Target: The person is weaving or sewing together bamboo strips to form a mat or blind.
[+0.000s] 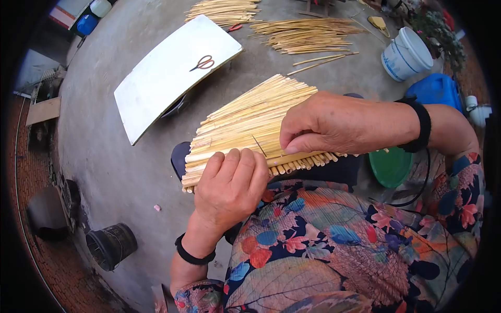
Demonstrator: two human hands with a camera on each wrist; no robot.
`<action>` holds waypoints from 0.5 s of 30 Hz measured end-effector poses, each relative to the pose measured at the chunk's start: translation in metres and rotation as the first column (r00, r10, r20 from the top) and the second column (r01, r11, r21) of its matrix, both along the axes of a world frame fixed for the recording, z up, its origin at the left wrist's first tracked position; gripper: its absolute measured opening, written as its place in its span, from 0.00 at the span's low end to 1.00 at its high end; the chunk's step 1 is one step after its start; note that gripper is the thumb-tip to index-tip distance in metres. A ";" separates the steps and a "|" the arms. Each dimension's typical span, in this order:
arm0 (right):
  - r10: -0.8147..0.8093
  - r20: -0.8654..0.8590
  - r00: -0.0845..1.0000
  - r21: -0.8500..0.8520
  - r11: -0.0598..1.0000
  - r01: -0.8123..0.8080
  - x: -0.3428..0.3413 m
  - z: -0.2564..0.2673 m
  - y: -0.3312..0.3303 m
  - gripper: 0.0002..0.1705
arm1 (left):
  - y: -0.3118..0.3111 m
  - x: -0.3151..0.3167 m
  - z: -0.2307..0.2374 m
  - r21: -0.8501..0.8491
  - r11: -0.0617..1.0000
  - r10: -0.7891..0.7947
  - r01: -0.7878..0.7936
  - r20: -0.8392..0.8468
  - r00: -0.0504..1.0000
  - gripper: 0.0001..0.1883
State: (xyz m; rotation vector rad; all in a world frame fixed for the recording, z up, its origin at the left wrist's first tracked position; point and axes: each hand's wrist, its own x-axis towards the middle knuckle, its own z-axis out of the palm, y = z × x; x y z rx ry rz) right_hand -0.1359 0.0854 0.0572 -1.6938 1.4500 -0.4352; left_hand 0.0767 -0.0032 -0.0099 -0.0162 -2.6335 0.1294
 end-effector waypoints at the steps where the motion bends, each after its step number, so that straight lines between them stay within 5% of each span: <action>1: 0.072 0.071 0.995 -0.067 0.995 -0.067 0.006 -0.016 -0.014 0.14 | 0.006 0.002 -0.003 0.013 1.000 0.022 -0.022 -0.030 0.999 0.11; 9: -0.058 0.264 0.963 0.325 0.945 -0.032 0.032 -0.048 -0.027 0.12 | 0.013 0.023 -0.011 0.018 0.997 0.072 -0.071 -0.054 0.996 0.11; 11: 0.080 0.196 0.977 -0.092 0.994 -0.063 0.036 -0.059 -0.025 0.13 | 0.014 0.028 -0.012 0.053 0.995 0.089 -0.085 -0.063 0.994 0.11; 12: 0.080 0.196 0.977 -0.092 0.994 -0.063 0.038 -0.055 -0.026 0.13 | 0.012 0.029 -0.011 0.053 0.995 0.089 -0.085 -0.063 0.994 0.11; 14: -0.107 0.326 0.939 0.279 0.960 0.012 0.044 -0.048 -0.030 0.13 | 0.010 0.033 -0.011 0.076 0.996 0.051 -0.047 -0.057 0.997 0.11; 15: -0.107 0.325 0.940 0.279 0.960 0.013 0.047 -0.046 -0.031 0.13 | 0.006 0.035 -0.008 0.076 0.996 0.051 -0.046 -0.058 0.997 0.11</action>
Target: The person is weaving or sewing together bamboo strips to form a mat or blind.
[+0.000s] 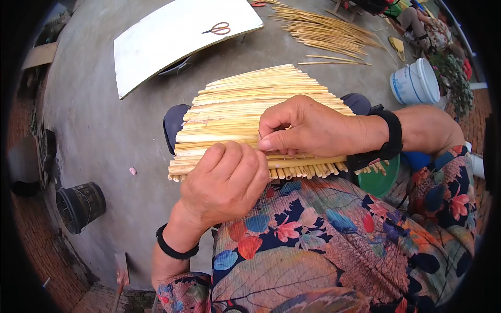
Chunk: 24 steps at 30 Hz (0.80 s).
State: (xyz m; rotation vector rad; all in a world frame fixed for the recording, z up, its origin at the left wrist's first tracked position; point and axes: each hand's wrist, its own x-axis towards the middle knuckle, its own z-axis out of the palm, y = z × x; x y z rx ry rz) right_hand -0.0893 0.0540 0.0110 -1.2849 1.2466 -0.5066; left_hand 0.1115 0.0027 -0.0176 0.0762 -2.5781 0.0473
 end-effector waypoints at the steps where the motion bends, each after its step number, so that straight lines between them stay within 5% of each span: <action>1: -0.030 0.061 0.998 0.032 0.999 0.028 0.003 0.000 -0.002 0.13 | -0.003 0.003 0.003 0.002 1.000 -0.014 0.014 0.006 1.000 0.11; 6: -0.149 0.176 0.973 0.116 0.985 0.130 0.003 0.001 -0.011 0.12 | -0.009 0.005 0.007 -0.019 0.999 -0.038 0.038 0.002 0.999 0.11; 8: -0.211 0.231 0.950 0.001 0.976 0.217 -0.002 0.005 -0.019 0.12 | -0.011 0.006 0.011 0.017 0.999 -0.046 0.045 0.033 0.998 0.11; 9: -0.286 0.228 0.931 -0.272 0.899 0.343 -0.026 0.019 -0.046 0.13 | -0.008 0.007 0.009 0.012 0.999 -0.048 0.047 0.034 0.998 0.11; 12: -0.228 0.185 0.956 -0.230 0.936 0.267 -0.022 0.012 -0.037 0.15 | -0.002 0.012 0.002 0.000 1.000 -0.002 0.002 0.023 1.000 0.10; 15: -0.141 0.328 0.934 -0.233 0.946 0.224 -0.010 0.004 -0.047 0.15 | -0.004 0.012 0.003 0.022 0.999 -0.032 0.030 0.059 0.998 0.11; 18: -0.215 0.662 0.718 0.086 0.973 0.212 -0.002 0.004 -0.042 0.13 | -0.001 0.012 0.006 0.026 1.000 -0.009 0.007 0.081 0.997 0.11; 23: -0.322 0.645 0.693 0.202 0.946 0.252 0.011 0.008 -0.042 0.14 | 0.008 0.020 -0.001 -0.003 1.000 -0.016 0.016 0.050 0.999 0.14; 24: -0.230 0.530 0.816 0.124 0.973 0.194 0.009 0.008 -0.045 0.13 | 0.014 0.018 0.001 0.033 0.999 -0.010 0.008 0.066 0.998 0.15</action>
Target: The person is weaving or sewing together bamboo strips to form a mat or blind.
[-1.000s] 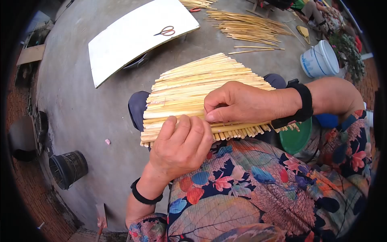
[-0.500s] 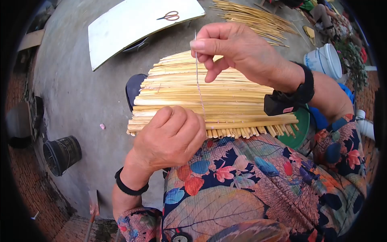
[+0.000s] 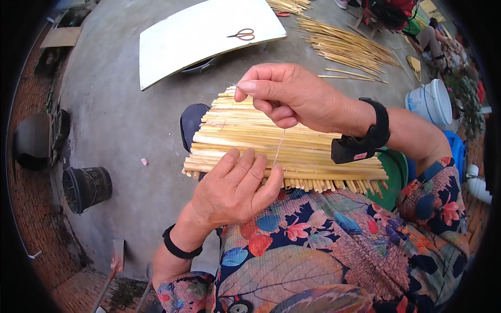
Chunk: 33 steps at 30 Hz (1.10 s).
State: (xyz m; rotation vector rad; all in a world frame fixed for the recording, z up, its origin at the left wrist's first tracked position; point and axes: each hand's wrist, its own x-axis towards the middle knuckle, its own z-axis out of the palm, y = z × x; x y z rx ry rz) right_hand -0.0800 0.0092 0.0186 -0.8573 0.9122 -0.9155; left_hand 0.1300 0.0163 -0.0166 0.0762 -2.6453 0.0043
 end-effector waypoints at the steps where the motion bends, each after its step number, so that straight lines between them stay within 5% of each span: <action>1: 0.076 -0.168 0.983 -0.033 0.996 -0.082 0.000 0.001 -0.001 0.13 | 0.003 -0.001 0.002 0.039 0.999 -0.002 0.001 0.016 1.000 0.16; 2: 0.083 -0.364 0.928 -0.086 0.989 -0.122 0.002 0.003 -0.001 0.11 | 0.003 -0.002 0.005 0.048 0.999 -0.012 0.009 0.053 0.999 0.17; 3: 0.082 -0.366 0.927 -0.087 0.989 -0.122 0.003 -0.001 -0.003 0.11 | 0.004 -0.002 0.005 0.047 0.999 -0.012 0.010 0.051 0.999 0.17; 5: -0.019 -0.637 0.771 -0.506 0.764 -0.400 0.004 -0.016 -0.005 0.09 | 0.006 -0.002 0.006 0.068 0.997 0.028 -0.036 0.115 0.993 0.18; 6: -0.190 -0.817 0.545 -0.535 0.604 -0.591 0.006 -0.004 0.002 0.07 | 0.006 -0.003 0.005 0.073 0.997 0.025 -0.034 0.112 0.993 0.18; 7: -0.190 -0.816 0.546 -0.535 0.605 -0.590 0.006 -0.004 0.006 0.07 | 0.006 -0.003 0.004 0.098 0.994 0.027 -0.038 0.111 0.993 0.19; 9: -0.200 -0.916 0.348 -0.401 0.500 -0.768 0.005 -0.005 0.011 0.07 | 0.007 -0.002 0.001 0.131 0.990 0.038 -0.052 0.104 0.994 0.19; 14: -0.097 -0.950 0.298 -0.304 0.517 -0.800 0.006 -0.002 0.020 0.08 | 0.006 -0.001 -0.001 0.137 0.991 -0.014 0.005 0.066 0.998 0.20; 16: 0.025 -0.966 0.257 -0.180 0.649 -0.739 0.009 0.010 0.019 0.07 | 0.004 -0.003 -0.003 0.124 0.992 -0.025 0.017 0.061 0.998 0.19; 17: 0.027 -0.966 0.256 -0.177 0.650 -0.739 0.009 0.007 0.020 0.07 | 0.004 -0.003 -0.003 0.104 0.994 -0.036 0.029 0.059 0.998 0.19; 19: 0.115 -0.847 0.519 -0.286 0.724 -0.628 0.008 0.002 0.019 0.11 | 0.003 -0.003 -0.004 0.111 0.993 -0.046 0.040 0.051 0.998 0.18; 20: 0.117 -0.847 0.519 -0.285 0.724 -0.628 0.005 0.000 0.019 0.11 | 0.004 -0.003 -0.004 0.118 0.992 -0.055 0.050 0.043 0.998 0.17; 22: 0.441 -0.540 0.717 0.066 0.872 -0.486 0.003 0.008 0.015 0.13 | 0.008 -0.004 -0.007 0.115 0.993 -0.031 0.027 0.028 0.999 0.17; 25: 0.349 -0.339 0.874 0.214 0.933 -0.289 -0.004 0.008 0.014 0.14 | 0.008 -0.003 -0.005 0.115 0.993 0.004 -0.008 0.034 0.999 0.14; 27: 0.377 -0.344 0.860 0.241 0.921 -0.307 -0.013 0.003 0.009 0.13 | 0.008 -0.002 -0.003 0.118 0.993 0.022 -0.028 0.054 0.998 0.12; 29: 0.235 -0.530 0.815 0.104 0.972 -0.213 -0.029 -0.016 0.003 0.16 | 0.007 -0.003 -0.002 0.118 0.993 0.009 -0.016 0.060 0.998 0.12; 30: 0.111 -0.731 0.673 -0.046 0.976 -0.212 -0.033 -0.018 -0.002 0.18 | 0.007 -0.003 -0.001 0.121 0.993 0.007 -0.013 0.055 0.998 0.12; 31: 0.113 -0.733 0.671 -0.043 0.976 -0.212 -0.036 -0.018 0.000 0.18 | 0.007 -0.002 -0.001 0.117 0.993 0.007 -0.014 0.062 0.998 0.12; 33: -0.058 -0.688 0.724 -0.317 0.920 -0.228 -0.039 -0.011 0.006 0.18 | 0.007 -0.003 -0.002 0.121 0.993 0.007 -0.015 0.068 0.998 0.12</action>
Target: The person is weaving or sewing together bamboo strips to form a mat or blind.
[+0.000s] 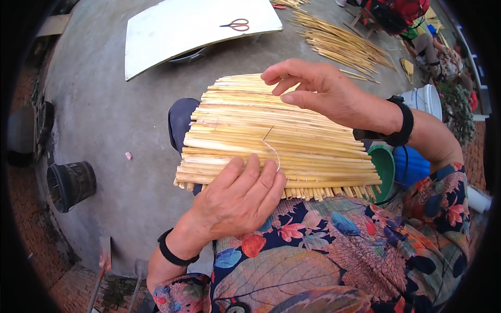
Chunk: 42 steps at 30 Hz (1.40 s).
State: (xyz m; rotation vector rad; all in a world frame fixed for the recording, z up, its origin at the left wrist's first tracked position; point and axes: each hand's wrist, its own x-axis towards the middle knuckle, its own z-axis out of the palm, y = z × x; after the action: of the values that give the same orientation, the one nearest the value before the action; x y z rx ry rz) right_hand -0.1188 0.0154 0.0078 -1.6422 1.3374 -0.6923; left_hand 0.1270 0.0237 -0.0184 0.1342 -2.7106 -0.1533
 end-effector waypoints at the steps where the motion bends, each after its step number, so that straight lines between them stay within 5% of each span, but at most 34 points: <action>1: 0.042 0.091 0.995 0.188 0.980 -0.058 0.005 0.015 0.004 0.19 | 0.001 0.000 0.000 0.003 1.000 0.005 -0.005 -0.007 1.000 0.12; 2: 0.191 0.045 0.981 0.046 0.980 -0.193 0.009 0.020 0.011 0.17 | 0.000 -0.001 0.001 0.000 1.000 0.008 -0.008 -0.014 1.000 0.12; 4: 0.365 0.033 0.930 0.056 0.929 -0.367 0.020 0.016 0.026 0.18 | -0.003 -0.001 0.000 -0.036 0.999 -0.023 0.022 -0.029 0.999 0.14; 8: 0.397 -0.114 0.911 -0.128 0.903 -0.410 0.023 0.007 0.028 0.19 | -0.009 -0.001 -0.001 -0.113 0.991 -0.074 0.065 -0.076 0.994 0.14; 10: 0.368 -0.088 0.926 0.050 0.930 -0.365 0.024 0.008 0.030 0.18 | -0.007 0.002 -0.004 -0.095 0.994 -0.071 0.063 -0.091 0.993 0.14; 17: 0.432 -0.198 0.880 0.067 0.901 -0.428 0.019 0.011 0.024 0.08 | -0.006 0.001 -0.005 -0.061 0.997 -0.058 0.050 -0.141 0.988 0.12; 19: 0.570 -0.048 0.821 0.442 0.749 -0.494 0.015 0.025 0.012 0.07 | -0.005 0.000 -0.005 -0.061 0.997 -0.045 0.037 -0.136 0.990 0.12; 20: 0.570 -0.051 0.820 0.441 0.750 -0.494 0.011 0.025 0.009 0.07 | -0.004 0.000 -0.004 -0.052 0.998 -0.031 0.025 -0.127 0.991 0.12; 23: 0.292 0.337 0.895 0.438 0.793 -0.423 0.001 0.020 0.007 0.14 | -0.005 0.000 0.000 -0.077 0.997 -0.035 0.029 -0.080 0.996 0.12; 27: 0.054 0.505 0.861 0.460 0.828 -0.321 0.005 0.024 0.006 0.15 | -0.006 -0.001 0.000 -0.079 0.997 -0.034 0.027 -0.090 0.995 0.12; 34: 0.037 0.593 0.805 0.359 0.882 -0.306 0.013 0.022 0.012 0.14 | -0.008 -0.002 0.002 -0.037 0.999 -0.039 0.035 -0.110 0.993 0.12; 39: -0.018 0.751 0.660 0.374 0.835 -0.403 0.024 0.018 0.015 0.14 | -0.009 -0.003 0.001 -0.059 0.998 -0.024 0.017 -0.126 0.992 0.11; 42: 0.058 0.663 0.746 0.396 0.819 -0.416 0.031 0.021 0.016 0.17 | -0.006 -0.001 -0.004 -0.002 0.999 -0.038 0.038 -0.132 0.991 0.11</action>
State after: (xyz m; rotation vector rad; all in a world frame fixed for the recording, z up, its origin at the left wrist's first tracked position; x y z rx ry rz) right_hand -0.0879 0.0315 0.0288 -0.9726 0.6978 -0.5689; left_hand 0.1256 0.0182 -0.0221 0.0700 -2.5825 -0.1679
